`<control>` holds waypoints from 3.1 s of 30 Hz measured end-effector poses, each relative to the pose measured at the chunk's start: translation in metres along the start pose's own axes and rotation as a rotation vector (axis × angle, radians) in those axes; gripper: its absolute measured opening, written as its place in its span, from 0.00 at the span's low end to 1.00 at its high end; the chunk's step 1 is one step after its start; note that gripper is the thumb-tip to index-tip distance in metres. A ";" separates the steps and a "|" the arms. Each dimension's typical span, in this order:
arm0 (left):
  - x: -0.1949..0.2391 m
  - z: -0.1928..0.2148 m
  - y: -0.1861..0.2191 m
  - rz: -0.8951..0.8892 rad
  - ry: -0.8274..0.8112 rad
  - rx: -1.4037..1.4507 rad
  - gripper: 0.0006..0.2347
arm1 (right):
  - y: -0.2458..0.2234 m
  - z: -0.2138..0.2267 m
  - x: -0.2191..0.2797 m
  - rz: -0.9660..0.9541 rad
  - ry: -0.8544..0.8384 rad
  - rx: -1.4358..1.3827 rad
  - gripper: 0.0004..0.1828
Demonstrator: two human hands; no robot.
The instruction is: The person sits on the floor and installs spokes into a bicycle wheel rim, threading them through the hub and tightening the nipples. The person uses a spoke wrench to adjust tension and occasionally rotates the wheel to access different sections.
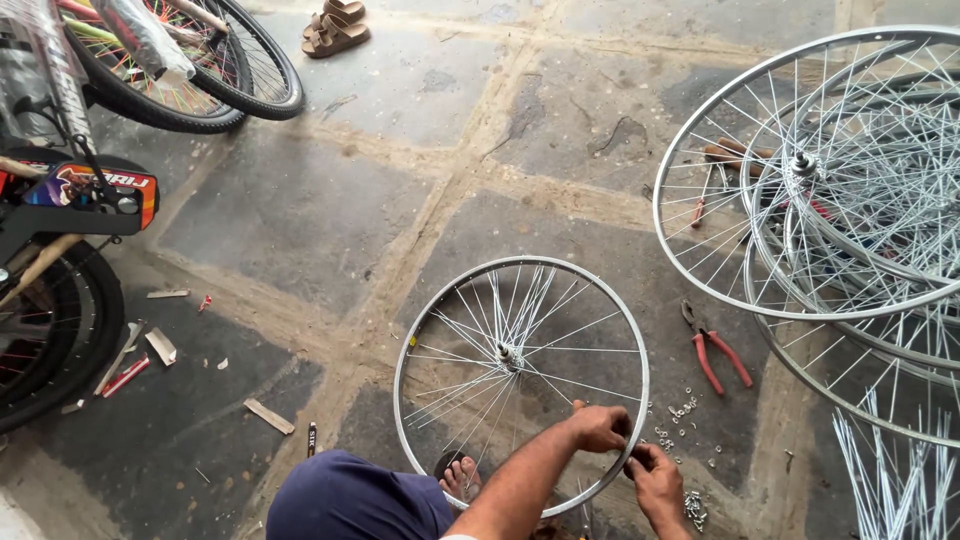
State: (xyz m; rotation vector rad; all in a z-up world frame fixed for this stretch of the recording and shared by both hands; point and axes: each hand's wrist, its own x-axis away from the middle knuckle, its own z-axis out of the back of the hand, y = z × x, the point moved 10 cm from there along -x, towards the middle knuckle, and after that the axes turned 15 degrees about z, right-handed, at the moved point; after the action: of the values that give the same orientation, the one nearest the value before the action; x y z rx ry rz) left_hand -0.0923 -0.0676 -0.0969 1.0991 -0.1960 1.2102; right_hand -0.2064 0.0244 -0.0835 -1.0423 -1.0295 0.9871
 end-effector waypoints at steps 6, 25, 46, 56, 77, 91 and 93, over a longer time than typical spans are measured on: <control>0.005 -0.001 -0.002 0.057 0.023 -0.025 0.16 | 0.004 0.003 0.004 -0.040 -0.001 0.103 0.14; -0.011 -0.012 -0.006 -0.035 -0.003 0.021 0.18 | 0.012 0.003 0.005 0.061 0.023 0.022 0.15; 0.004 0.003 0.005 0.029 -0.038 0.045 0.17 | 0.012 0.004 0.003 0.085 0.029 -0.009 0.17; -0.015 -0.007 -0.002 -0.010 0.035 -0.053 0.17 | -0.015 0.013 0.005 0.155 0.065 0.266 0.19; 0.089 0.089 -0.103 0.467 1.173 0.182 0.29 | -0.032 -0.019 0.022 -0.063 -0.006 -0.162 0.45; 0.054 0.064 -0.210 0.756 0.686 0.129 0.12 | -0.097 -0.036 0.014 0.019 0.017 -0.088 0.47; 0.046 0.063 -0.206 0.766 0.673 0.169 0.09 | -0.101 -0.038 0.013 0.025 0.020 -0.157 0.48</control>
State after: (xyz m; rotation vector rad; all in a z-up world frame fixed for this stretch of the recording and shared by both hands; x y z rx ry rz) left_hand 0.1205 -0.0731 -0.1539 0.7021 0.0183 2.2508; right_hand -0.1529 0.0082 0.0097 -1.1941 -1.0932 0.9258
